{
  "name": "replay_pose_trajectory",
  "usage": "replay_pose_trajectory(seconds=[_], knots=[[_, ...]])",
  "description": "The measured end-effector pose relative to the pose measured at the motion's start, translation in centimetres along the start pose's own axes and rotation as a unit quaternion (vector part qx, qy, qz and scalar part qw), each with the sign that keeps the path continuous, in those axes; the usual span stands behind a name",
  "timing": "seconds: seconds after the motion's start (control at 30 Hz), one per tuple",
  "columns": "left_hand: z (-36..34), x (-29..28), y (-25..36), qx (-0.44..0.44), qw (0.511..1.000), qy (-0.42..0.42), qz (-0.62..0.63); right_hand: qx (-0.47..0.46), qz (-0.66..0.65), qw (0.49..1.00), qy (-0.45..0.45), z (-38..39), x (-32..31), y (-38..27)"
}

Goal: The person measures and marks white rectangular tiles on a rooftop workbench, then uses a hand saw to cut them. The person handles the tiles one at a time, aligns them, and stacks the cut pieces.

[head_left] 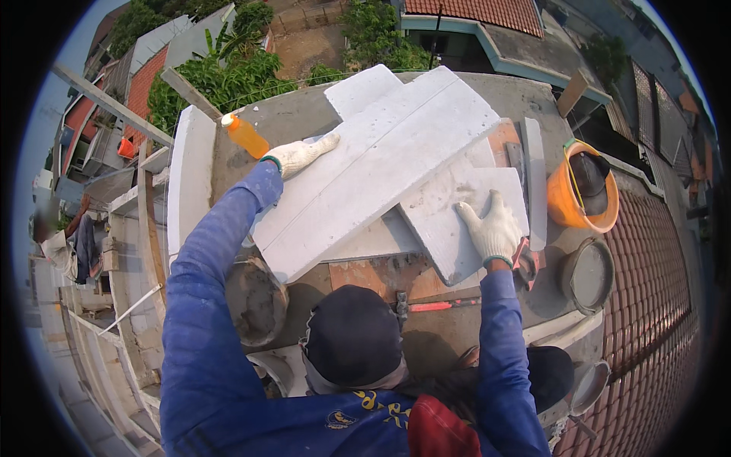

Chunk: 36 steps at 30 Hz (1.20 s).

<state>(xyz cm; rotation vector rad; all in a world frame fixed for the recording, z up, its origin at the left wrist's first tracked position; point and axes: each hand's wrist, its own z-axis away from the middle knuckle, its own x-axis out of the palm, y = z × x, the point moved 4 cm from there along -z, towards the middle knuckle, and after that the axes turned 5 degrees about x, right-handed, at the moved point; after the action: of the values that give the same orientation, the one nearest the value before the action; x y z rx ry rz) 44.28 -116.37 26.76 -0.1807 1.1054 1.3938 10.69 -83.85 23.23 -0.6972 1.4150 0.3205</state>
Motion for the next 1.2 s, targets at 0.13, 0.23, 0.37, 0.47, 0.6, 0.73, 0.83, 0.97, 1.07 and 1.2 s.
replay_pose_trajectory(seconds=[0.13,0.23,0.37,0.47,0.6,0.73,0.83,0.97,1.07,1.2], knots=[[0.3,0.2,-0.2,-0.010,0.999,-0.004,-0.053,0.026,-0.001,1.000,-0.015,2.1,0.5,-1.1],[1.4,1.9,0.5,-0.021,0.999,-0.006,-0.035,0.069,0.007,0.997,-0.023,4.9,-0.3,-2.4],[3.2,3.9,1.7,0.000,0.999,-0.009,0.044,0.066,0.001,0.997,-0.042,5.8,0.0,-2.0],[4.3,4.7,1.8,0.003,0.996,0.001,0.088,0.057,-0.002,0.996,-0.062,6.1,0.4,-2.0],[3.9,6.2,1.2,-0.019,0.949,-0.015,0.315,0.041,0.001,0.998,-0.046,6.1,0.9,-1.9],[3.2,7.9,-0.7,-0.044,0.826,-0.050,0.560,0.013,-0.036,0.999,-0.006,5.3,2.3,-2.2],[2.2,9.1,-2.4,-0.032,0.752,-0.081,0.653,-0.018,-0.084,0.996,0.010,4.9,1.5,-3.3],[4.0,11.6,-0.6,-0.022,0.758,-0.068,0.648,0.024,-0.084,0.994,-0.070,4.2,1.7,-2.9],[7.1,13.2,2.7,-0.010,0.759,-0.029,0.650,0.019,-0.094,0.993,-0.065,3.9,2.2,-2.4],[8.2,17.4,2.8,-0.034,0.734,0.015,0.678,0.021,-0.161,0.980,-0.113,2.6,3.0,-2.1]])
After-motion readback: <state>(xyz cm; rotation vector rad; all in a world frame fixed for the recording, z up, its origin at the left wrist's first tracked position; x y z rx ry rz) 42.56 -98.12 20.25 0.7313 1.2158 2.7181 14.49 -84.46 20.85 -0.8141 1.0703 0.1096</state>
